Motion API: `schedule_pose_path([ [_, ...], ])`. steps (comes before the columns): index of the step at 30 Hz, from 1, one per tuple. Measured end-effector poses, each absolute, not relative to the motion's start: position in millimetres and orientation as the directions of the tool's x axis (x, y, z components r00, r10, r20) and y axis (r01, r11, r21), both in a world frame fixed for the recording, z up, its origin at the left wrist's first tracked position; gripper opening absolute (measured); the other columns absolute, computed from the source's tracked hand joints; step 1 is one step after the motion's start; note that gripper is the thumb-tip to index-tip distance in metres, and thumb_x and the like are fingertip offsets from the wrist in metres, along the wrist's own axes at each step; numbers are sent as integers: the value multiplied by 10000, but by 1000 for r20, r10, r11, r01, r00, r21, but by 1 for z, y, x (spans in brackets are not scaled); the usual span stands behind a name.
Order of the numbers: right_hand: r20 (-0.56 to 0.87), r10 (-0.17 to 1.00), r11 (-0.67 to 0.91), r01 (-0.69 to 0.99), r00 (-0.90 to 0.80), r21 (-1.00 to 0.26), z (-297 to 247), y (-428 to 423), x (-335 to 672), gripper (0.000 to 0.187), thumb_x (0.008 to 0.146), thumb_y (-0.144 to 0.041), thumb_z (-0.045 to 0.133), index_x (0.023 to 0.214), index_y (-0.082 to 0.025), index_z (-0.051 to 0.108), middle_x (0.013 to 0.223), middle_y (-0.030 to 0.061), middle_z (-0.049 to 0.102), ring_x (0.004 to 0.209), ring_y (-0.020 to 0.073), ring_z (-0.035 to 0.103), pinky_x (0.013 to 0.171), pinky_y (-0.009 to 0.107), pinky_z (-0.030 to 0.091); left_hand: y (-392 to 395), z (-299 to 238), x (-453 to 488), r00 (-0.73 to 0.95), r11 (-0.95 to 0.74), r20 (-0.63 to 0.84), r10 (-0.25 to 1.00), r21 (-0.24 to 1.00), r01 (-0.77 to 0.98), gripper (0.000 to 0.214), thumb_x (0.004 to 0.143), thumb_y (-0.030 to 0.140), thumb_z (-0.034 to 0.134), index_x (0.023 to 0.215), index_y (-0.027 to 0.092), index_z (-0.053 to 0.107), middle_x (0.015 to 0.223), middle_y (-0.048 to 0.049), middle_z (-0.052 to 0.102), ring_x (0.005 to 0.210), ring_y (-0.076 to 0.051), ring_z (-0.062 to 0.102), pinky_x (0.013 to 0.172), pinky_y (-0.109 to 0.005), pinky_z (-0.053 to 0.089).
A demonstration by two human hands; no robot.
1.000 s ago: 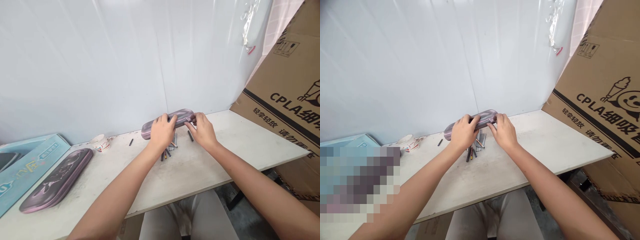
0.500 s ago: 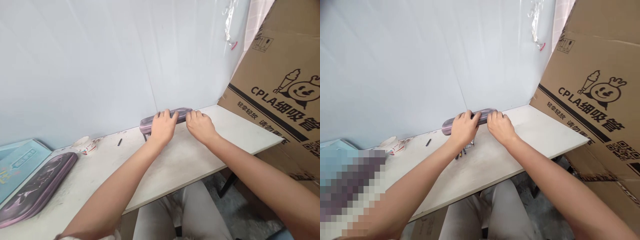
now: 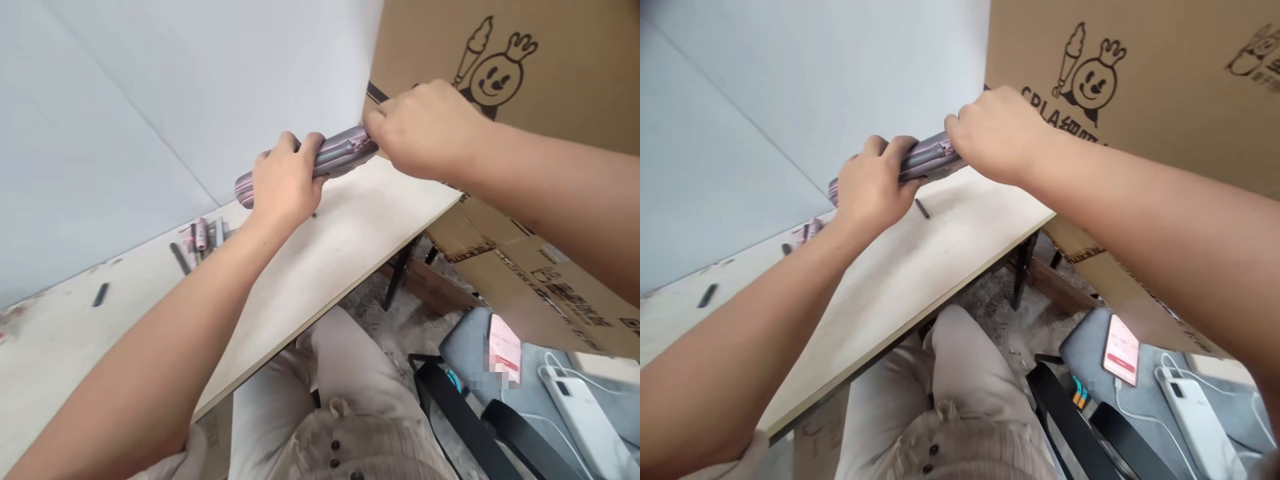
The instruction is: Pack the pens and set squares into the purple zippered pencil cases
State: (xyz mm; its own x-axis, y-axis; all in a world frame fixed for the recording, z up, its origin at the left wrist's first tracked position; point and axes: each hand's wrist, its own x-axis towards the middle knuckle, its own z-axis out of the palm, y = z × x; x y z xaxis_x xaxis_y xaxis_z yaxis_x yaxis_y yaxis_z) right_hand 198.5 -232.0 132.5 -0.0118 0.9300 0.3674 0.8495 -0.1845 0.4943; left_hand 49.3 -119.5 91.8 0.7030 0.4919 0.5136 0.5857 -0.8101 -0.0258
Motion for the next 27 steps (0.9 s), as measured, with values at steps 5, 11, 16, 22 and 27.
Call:
schedule_pose_path([
  [5, 403, 883, -393, 847, 239, 358, 134, -242, 218, 223, 849, -257, 405, 903, -115, 569, 896, 133, 628, 842, 264, 617, 644, 381, 432, -126, 87, 82, 737, -865, 531, 419, -13, 501, 473, 797, 352, 490, 1258, 301, 393, 1104, -91, 469, 993, -319, 499, 870, -483, 365],
  [11, 415, 873, -394, 871, 255, 294, 128, -248, 230, 333, 845, -317, 397, 1082, -104, 498, 973, 156, 611, 909, 317, 600, 684, 431, 460, -129, 84, 103, 739, -886, 510, 441, 118, 448, 509, 747, 320, 484, 1249, 340, 405, 1133, -80, 467, 1061, -345, 441, 918, -532, 297],
  [16, 394, 900, -323, 890, 185, 321, 117, -246, 233, 324, 867, -283, 365, 1122, -103, 454, 1016, 141, 592, 902, 311, 603, 676, 425, 476, -126, 83, 104, 748, -893, 514, 419, 86, 441, 518, 733, 319, 444, 1244, 392, 401, 1110, -75, 501, 1066, -366, 394, 930, -588, 262],
  [22, 373, 922, -267, 872, 107, 411, 113, -237, 219, 283, 802, -88, 360, 1046, -136, 497, 894, 106, 610, 879, 282, 612, 697, 404, 479, -124, 85, 91, 743, -877, 593, 312, -122, 465, 473, 748, 258, 469, 1221, 261, 467, 1046, -94, 506, 1006, -298, 475, 974, -521, 249],
  [27, 502, 848, -299, 936, 171, 187, 106, -216, 205, 240, 843, -337, 409, 974, -155, 494, 793, 74, 593, 791, 273, 610, 666, 407, 465, -118, 93, 63, 741, -902, 571, 355, -1, 433, 402, 795, 280, 423, 1192, 322, 464, 1074, -55, 517, 1099, -286, 404, 1051, -546, 88],
])
